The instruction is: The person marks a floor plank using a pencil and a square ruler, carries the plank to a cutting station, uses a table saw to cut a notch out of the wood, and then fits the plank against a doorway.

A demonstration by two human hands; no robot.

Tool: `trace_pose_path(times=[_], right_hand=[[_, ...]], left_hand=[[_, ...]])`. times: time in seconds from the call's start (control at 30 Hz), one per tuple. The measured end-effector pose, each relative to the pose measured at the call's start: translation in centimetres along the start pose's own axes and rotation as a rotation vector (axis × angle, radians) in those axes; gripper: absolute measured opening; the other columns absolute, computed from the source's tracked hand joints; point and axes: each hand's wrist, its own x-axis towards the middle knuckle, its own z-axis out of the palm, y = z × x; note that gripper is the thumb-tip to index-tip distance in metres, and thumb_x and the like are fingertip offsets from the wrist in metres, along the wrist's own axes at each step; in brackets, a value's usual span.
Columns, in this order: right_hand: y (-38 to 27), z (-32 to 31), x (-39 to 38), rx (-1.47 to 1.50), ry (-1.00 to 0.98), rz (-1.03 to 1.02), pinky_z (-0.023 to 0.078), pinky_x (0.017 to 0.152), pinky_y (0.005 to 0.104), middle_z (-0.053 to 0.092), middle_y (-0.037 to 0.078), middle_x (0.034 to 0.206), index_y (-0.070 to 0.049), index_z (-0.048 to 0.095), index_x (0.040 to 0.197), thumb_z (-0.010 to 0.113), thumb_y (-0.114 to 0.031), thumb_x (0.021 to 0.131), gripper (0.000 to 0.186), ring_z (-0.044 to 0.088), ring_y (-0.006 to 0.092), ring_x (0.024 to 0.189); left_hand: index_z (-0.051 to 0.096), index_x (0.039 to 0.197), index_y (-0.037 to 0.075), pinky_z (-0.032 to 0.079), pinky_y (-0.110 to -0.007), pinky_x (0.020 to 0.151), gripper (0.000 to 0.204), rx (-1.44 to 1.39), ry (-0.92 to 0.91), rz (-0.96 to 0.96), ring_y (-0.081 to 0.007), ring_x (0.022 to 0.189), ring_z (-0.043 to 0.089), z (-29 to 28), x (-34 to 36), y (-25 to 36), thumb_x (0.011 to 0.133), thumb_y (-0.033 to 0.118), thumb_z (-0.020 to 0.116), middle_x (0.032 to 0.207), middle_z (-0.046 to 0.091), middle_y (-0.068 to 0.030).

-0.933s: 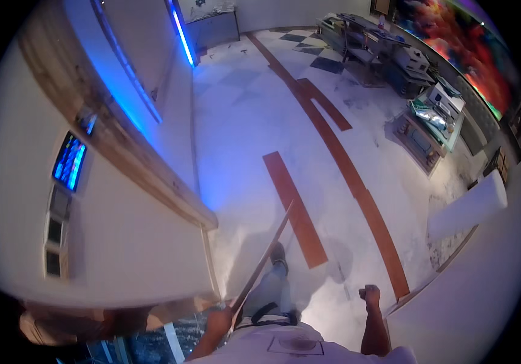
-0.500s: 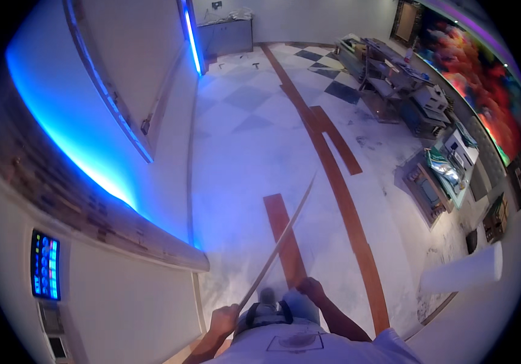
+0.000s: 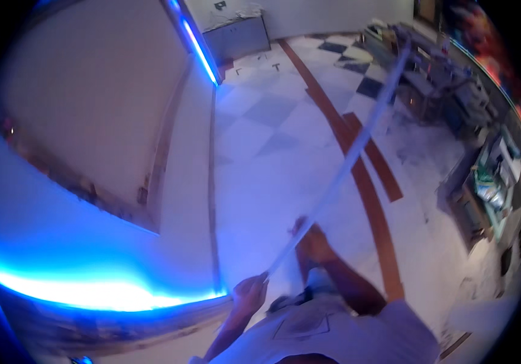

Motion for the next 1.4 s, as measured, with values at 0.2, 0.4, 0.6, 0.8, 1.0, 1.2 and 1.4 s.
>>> trace_pose_path(times=[0.2,0.4,0.6,0.8,1.0,1.2,1.4], right_hand=[[-18.6,7.4,21.5,-0.049,-0.185,-0.13,0.041,0.115,0.0393,0.059,0.018,0.138,0.004,0.046,0.146,0.066,-0.032,0.1,0.061,0.055,0.0255,0.128],[-22.7,11.9,40.6,-0.307,-0.357,-0.226,0.05,0.078,0.0371,0.068,0.013,0.095,0.002,0.061,0.127,0.085,-0.025,0.083,0.057,0.063,0.0188,0.086],[-22.9,12.2,58.2,-0.805,-0.562,-0.613,0.045,0.098,0.0468,0.065,0.018,0.119,-0.001,0.063,0.126,0.079,-0.032,0.087,0.052,0.058,0.0347,0.113],[-23.7,-1.5,69.8,-1.018,-0.273,-0.593,0.038,0.113,0.0522,0.06,0.02,0.135,-0.002,0.06,0.126,0.071,-0.023,0.093,0.041,0.052,0.0376,0.131],[-25.4,-24.3,78.0,-1.007,0.508,-0.38,0.051,0.098,0.0407,0.061,0.018,0.126,-0.003,0.057,0.128,0.068,-0.014,0.097,0.034,0.061,0.0292,0.117],[-27.7,-36.2,97.8,-0.189,0.516,0.04,0.055,0.096,0.0386,0.067,0.02,0.124,0.002,0.045,0.142,0.06,-0.035,0.106,0.053,0.067,0.0269,0.112],[-36.6,-35.0,120.7,0.024,0.407,0.078,0.057,0.093,0.0384,0.067,0.02,0.118,0.002,0.045,0.142,0.053,-0.04,0.108,0.054,0.067,0.0249,0.105]], left_hand=[[0.072,0.105,-0.001,0.054,-0.042,0.063,0.016,0.149,0.276,-0.259,-0.0327,0.07,0.069,1.4,17.5,-5.7,0.091,0.007,0.074,0.086,0.072,-0.0187],[0.067,0.116,-0.006,0.055,-0.032,0.087,0.025,-0.323,0.483,-0.692,-0.0197,0.094,0.067,3.7,33.6,-14.3,0.094,0.005,0.073,0.107,0.072,-0.0116],[0.049,0.142,-0.004,0.056,-0.037,0.096,0.062,-0.73,0.59,-0.809,-0.0254,0.116,0.062,12.9,45.1,-26.1,0.087,0.001,0.077,0.138,0.058,-0.016],[0.04,0.148,-0.006,0.048,-0.049,0.113,0.064,-1.205,0.83,-0.972,-0.0343,0.132,0.054,22.1,60.2,-29.8,0.091,-0.003,0.067,0.145,0.051,-0.0214],[0.042,0.145,-0.006,0.042,-0.05,0.119,0.06,-1.487,0.91,-1.053,-0.0336,0.135,0.051,29.4,72.2,-39.5,0.091,-0.001,0.067,0.146,0.05,-0.0194],[0.043,0.145,-0.003,0.039,-0.049,0.121,0.064,-1.534,0.995,-1.158,-0.0307,0.139,0.047,37.1,83.8,-47.2,0.088,0.005,0.073,0.147,0.049,-0.017],[0.044,0.145,0.0,0.039,-0.046,0.12,0.064,-1.512,1.061,-1.111,-0.0276,0.136,0.049,39.7,97.9,-51.0,0.088,0.008,0.073,0.146,0.05,-0.0147]])
